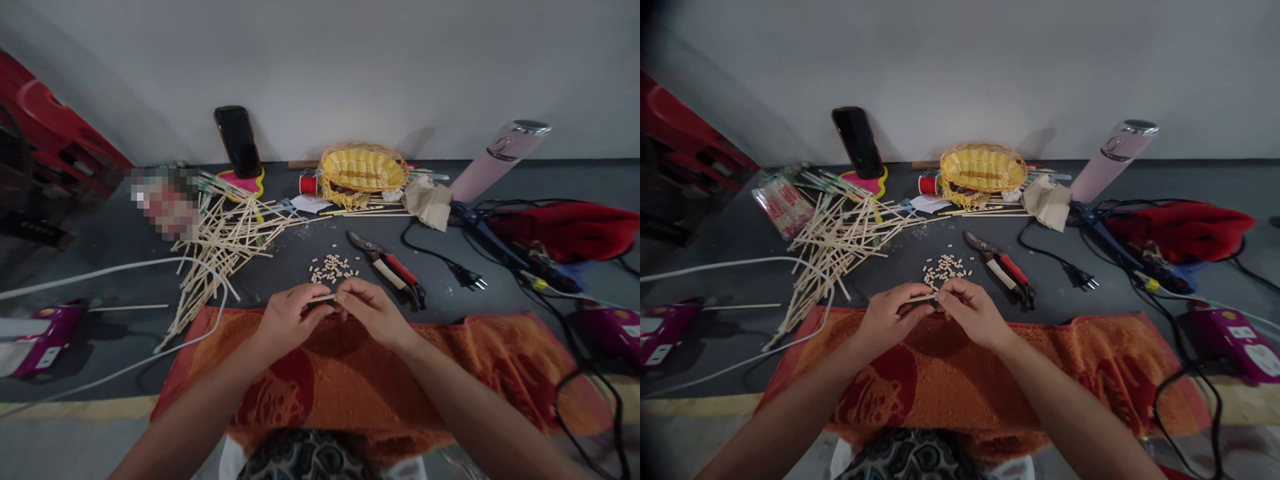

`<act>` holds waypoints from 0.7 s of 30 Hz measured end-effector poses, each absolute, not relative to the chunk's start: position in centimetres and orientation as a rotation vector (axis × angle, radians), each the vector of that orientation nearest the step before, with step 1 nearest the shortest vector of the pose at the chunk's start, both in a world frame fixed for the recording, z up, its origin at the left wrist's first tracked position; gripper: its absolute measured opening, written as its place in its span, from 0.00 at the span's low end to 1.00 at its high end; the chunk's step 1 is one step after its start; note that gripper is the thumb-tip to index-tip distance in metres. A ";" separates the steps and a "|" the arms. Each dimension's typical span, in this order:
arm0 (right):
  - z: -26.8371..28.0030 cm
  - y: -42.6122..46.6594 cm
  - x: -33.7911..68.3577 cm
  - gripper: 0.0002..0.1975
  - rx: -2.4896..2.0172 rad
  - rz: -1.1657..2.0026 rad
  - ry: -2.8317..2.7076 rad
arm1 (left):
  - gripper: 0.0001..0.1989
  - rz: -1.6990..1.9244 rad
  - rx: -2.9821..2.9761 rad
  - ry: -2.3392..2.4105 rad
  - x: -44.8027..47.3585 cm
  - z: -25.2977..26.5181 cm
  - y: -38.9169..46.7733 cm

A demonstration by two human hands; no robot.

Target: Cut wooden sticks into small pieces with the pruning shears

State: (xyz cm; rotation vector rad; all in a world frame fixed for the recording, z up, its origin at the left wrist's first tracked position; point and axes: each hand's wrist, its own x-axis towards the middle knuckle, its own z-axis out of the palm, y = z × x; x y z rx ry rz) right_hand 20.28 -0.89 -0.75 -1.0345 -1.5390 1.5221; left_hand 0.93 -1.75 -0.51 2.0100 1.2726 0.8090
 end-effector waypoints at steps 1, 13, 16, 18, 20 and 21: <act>-0.7 -0.9 20.2 0.13 -1.019 1.546 -1.516 | 0.10 0.819 2.044 1.253 1.0 -0.5 -1.8; -0.6 -1.4 20.0 0.12 -0.933 1.685 -1.480 | 0.06 0.941 2.108 1.204 0.8 -0.2 -1.8; -0.5 -1.4 20.1 0.12 -0.967 1.645 -1.517 | 0.05 1.014 2.134 1.177 0.7 -0.3 -1.7; -0.5 -1.4 20.0 0.11 -1.005 1.590 -1.561 | 0.05 1.060 2.147 1.161 0.8 -0.4 -1.6; -0.4 -1.4 20.0 0.11 -1.046 1.522 -1.604 | 0.05 1.073 2.159 1.155 0.8 -0.4 -1.5; -0.4 -1.4 20.0 0.11 -1.061 1.492 -1.624 | 0.05 1.072 2.164 1.151 0.8 -0.4 -1.5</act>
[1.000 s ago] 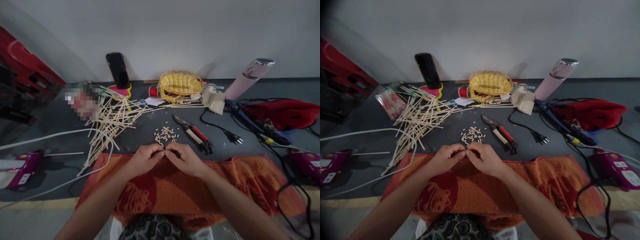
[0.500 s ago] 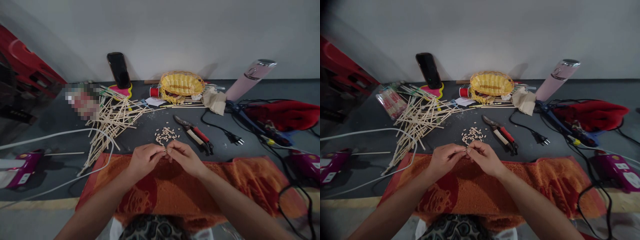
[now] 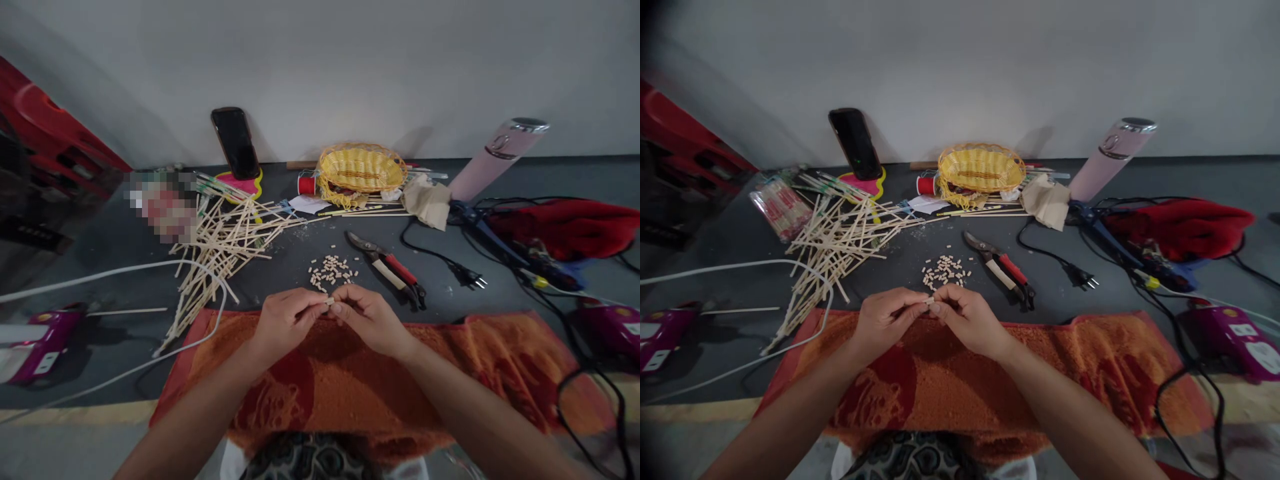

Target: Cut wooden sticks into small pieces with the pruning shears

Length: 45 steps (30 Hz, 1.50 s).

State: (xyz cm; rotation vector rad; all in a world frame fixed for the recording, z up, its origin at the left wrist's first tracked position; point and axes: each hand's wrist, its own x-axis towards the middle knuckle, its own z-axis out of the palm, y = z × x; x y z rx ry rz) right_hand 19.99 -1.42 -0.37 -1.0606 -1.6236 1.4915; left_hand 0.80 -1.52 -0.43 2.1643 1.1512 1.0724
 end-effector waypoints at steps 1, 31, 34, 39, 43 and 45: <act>-0.4 -1.4 20.0 0.10 -1.070 1.466 -1.639 | 0.05 1.072 2.168 1.148 0.8 -0.4 -1.5; -0.5 -1.6 20.2 0.08 -1.127 1.198 -1.816 | 0.06 1.040 2.066 1.095 0.6 -0.7 -1.1; -0.7 -1.6 20.2 0.07 -1.116 1.179 -1.829 | 0.06 1.031 2.078 1.090 0.5 -0.7 -1.0; -0.9 -1.6 20.3 0.07 -1.118 1.160 -1.858 | 0.06 0.965 2.096 1.116 0.4 -0.6 -0.9; -1.0 -1.6 20.3 0.07 -1.109 1.129 -1.897 | 0.07 0.904 2.112 1.162 0.4 -0.6 -0.8; -0.9 -1.5 20.3 0.07 -1.108 1.114 -1.914 | 0.07 0.876 2.104 1.194 0.4 -0.6 -0.9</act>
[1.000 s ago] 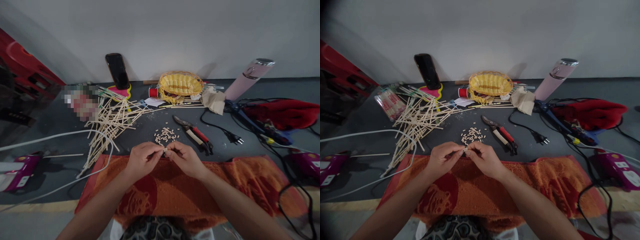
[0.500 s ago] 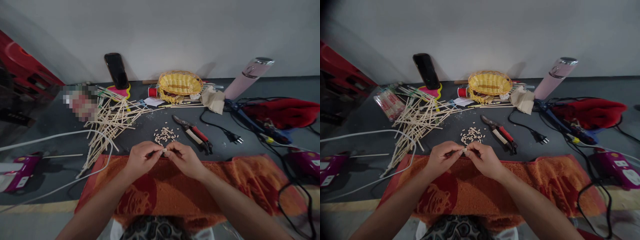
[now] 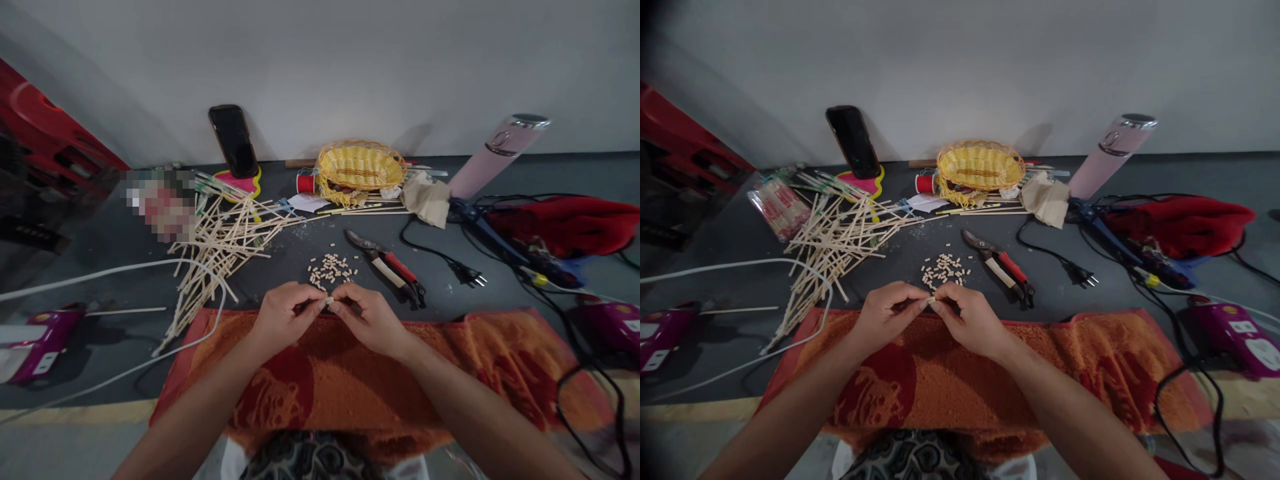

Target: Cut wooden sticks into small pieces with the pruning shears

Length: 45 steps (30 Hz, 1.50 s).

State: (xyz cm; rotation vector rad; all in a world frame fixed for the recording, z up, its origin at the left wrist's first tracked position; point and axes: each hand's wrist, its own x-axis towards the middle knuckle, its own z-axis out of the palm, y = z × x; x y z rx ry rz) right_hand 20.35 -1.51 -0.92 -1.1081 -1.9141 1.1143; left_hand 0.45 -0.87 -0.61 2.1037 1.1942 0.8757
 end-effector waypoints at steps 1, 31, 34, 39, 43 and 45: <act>-0.9 -1.5 20.3 0.07 -1.108 1.108 -1.920 | 0.07 0.869 2.096 1.209 0.5 -0.6 -0.9; -0.6 -1.4 20.5 0.06 -1.106 0.967 -1.986 | 0.11 0.754 1.597 1.073 0.7 -0.2 -0.7; -0.5 -1.4 20.5 0.06 -1.101 0.974 -1.984 | 0.10 0.750 1.591 1.070 0.6 -0.3 -0.7; -0.5 -1.4 20.5 0.06 -1.108 0.969 -1.987 | 0.09 0.738 1.595 1.087 0.6 -0.2 -0.7; -0.5 -1.4 20.5 0.06 -1.115 0.974 -1.988 | 0.10 0.742 1.611 1.084 0.6 -0.2 -0.8; -0.6 -1.4 20.4 0.06 -1.113 0.969 -1.989 | 0.10 0.740 1.619 1.088 0.6 -0.2 -0.8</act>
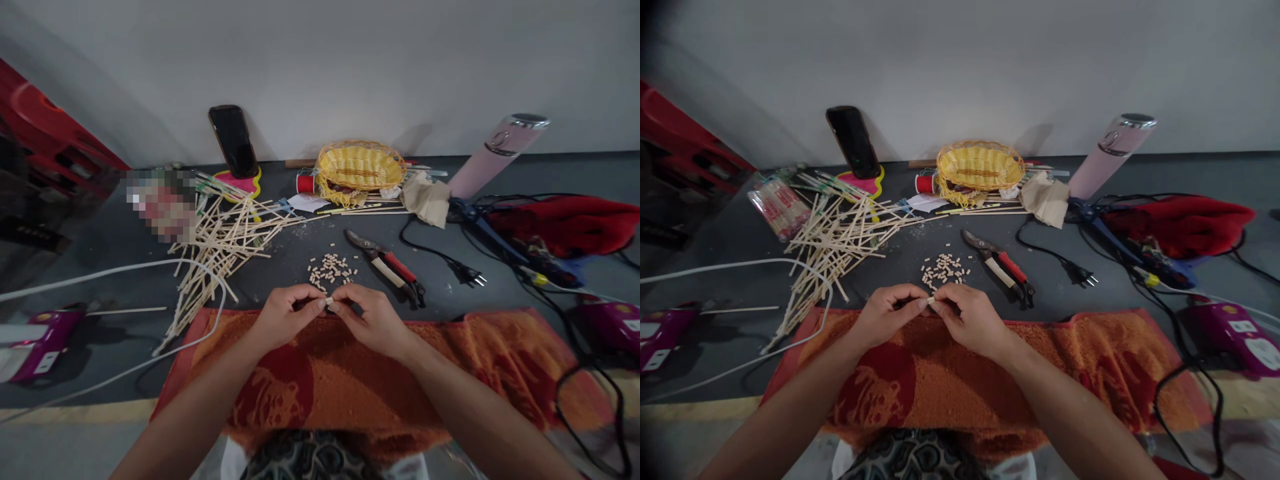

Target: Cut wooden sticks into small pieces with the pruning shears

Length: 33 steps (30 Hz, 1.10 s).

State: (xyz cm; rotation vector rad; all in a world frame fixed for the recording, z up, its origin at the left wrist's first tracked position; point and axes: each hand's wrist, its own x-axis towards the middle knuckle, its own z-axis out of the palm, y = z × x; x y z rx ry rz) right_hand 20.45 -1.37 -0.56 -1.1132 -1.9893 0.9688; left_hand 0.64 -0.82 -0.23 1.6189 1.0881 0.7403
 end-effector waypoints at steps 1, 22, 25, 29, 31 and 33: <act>-0.6 -1.4 20.4 0.06 -1.112 0.966 -1.988 | 0.10 0.742 1.625 1.092 0.6 -0.3 -0.8; -0.9 -0.9 20.8 0.06 -1.118 0.861 -2.072 | 0.08 0.824 1.701 1.201 0.6 -0.4 -0.7; -1.7 0.0 21.5 0.06 -1.190 0.553 -2.200 | 0.10 0.891 1.564 1.279 0.5 -0.6 -0.4; -3.0 0.9 22.1 0.07 -1.296 0.365 -2.275 | 0.12 0.948 1.363 1.284 0.5 -0.7 -0.2; -3.2 1.1 22.3 0.09 -1.299 0.351 -2.282 | 0.11 0.971 1.268 1.254 0.5 -0.7 -0.1; -2.9 1.2 22.5 0.10 -1.293 0.318 -2.280 | 0.11 0.996 1.179 1.224 0.5 -0.7 -0.1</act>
